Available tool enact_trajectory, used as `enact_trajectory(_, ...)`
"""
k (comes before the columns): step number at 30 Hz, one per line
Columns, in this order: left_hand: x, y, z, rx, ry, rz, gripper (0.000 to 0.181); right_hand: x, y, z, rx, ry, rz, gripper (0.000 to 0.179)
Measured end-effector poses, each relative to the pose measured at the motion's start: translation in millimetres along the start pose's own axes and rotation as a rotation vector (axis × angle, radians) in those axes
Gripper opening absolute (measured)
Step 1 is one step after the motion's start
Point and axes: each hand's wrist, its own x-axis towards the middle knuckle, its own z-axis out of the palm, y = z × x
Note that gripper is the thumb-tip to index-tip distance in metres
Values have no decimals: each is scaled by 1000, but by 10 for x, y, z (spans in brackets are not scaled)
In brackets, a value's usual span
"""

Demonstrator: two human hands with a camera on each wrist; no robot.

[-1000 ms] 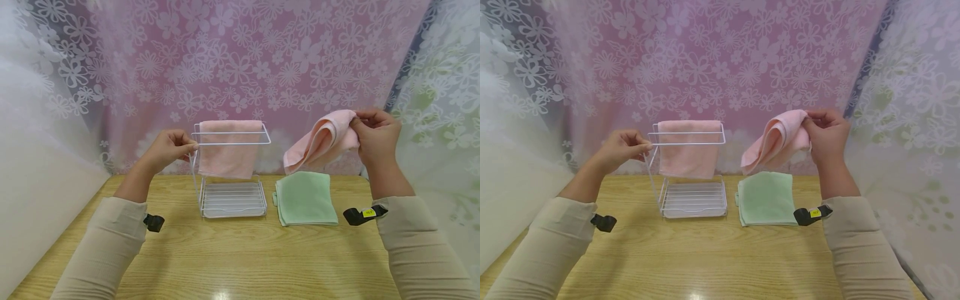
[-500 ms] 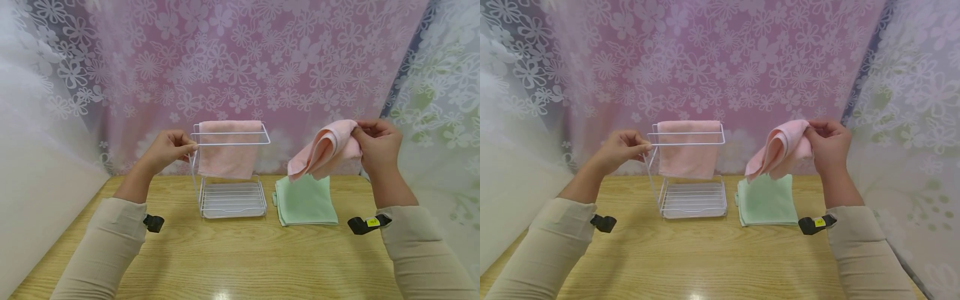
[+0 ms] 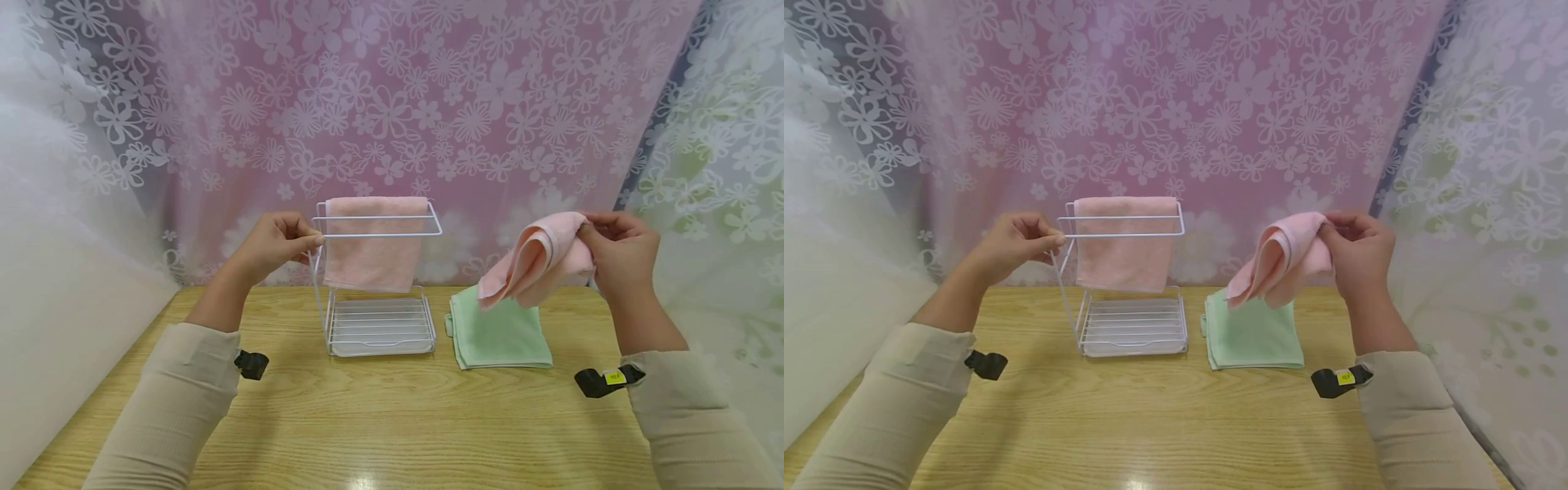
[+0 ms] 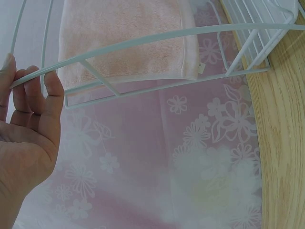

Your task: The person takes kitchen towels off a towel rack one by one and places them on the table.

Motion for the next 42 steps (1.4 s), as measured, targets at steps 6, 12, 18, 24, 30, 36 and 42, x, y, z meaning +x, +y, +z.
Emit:
enact_trajectory(6,-10,-3,-8,-3,0,-1,23,-36,64,-80,-96,21,26,11)
enact_trajectory(12,-12,-12,-6,3,4,-5,24,-101,118,-158,-141,39,68,10)
enact_trajectory(18,0,-18,-14,1,5,-4,23,-161,170,-233,-121,63,103,9)
enact_trajectory(24,12,-26,-34,-15,6,-9,23,-202,222,-310,-59,70,146,11)
enact_trajectory(30,22,-30,-23,-12,1,-9,23,-249,283,-477,-36,39,191,12)
enact_trajectory(36,27,-26,-13,-12,-7,-6,23,-271,337,-673,-97,13,236,13)
enact_trajectory(42,29,-26,-12,-22,-7,-10,22,-299,343,-836,-188,11,240,14)
